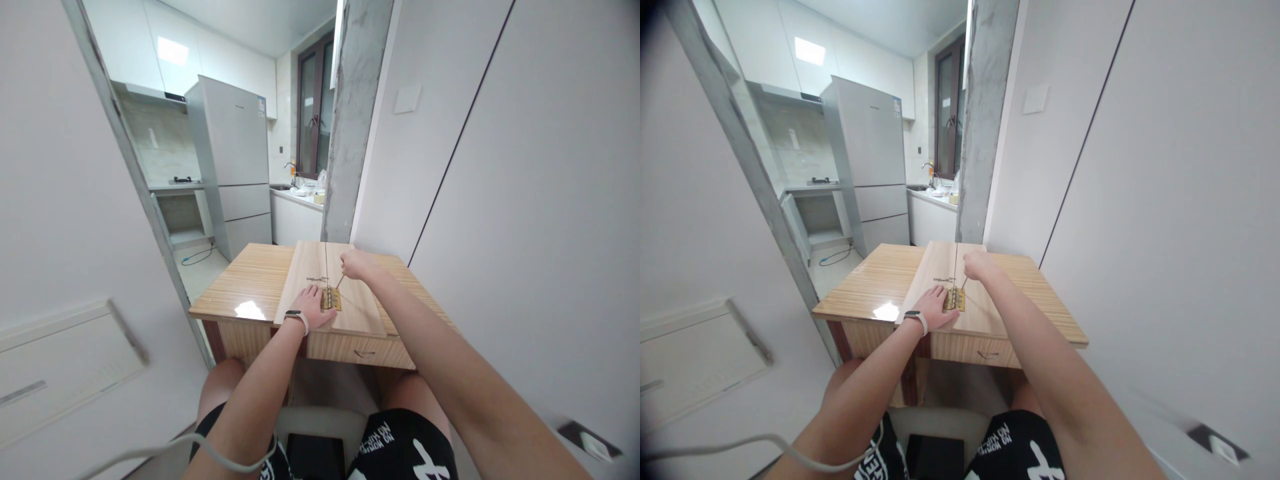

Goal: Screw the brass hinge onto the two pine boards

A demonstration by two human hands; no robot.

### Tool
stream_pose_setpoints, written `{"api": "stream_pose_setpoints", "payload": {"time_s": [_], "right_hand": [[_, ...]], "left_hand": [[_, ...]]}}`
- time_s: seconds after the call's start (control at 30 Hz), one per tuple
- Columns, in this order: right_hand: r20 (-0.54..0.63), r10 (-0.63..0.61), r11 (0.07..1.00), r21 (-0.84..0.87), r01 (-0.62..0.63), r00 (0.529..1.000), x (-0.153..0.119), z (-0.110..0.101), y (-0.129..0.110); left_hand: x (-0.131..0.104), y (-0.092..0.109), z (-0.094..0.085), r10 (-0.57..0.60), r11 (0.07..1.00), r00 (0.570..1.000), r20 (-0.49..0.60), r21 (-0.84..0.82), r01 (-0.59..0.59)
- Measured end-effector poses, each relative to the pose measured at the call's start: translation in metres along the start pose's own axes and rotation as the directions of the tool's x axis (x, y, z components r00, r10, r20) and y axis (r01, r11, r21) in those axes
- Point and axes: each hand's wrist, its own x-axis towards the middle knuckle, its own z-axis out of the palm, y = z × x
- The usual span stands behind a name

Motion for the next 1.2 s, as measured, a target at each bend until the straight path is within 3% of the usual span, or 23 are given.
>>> {"api": "stream_pose_setpoints", "payload": {"time_s": [0.4,1.2], "right_hand": [[0.005,-0.076,0.997,0.004,0.076,0.997,-0.008,0.001,0.008],[0.024,-0.038,0.999,-0.023,0.039,0.999,-0.005,-0.005,-0.002]], "left_hand": [[0.000,0.001,0.001,-0.012,1.000,1.000,0.016,-0.017,0.013],[0.000,0.000,0.002,-0.015,1.000,1.000,0.004,-0.024,0.016]]}}
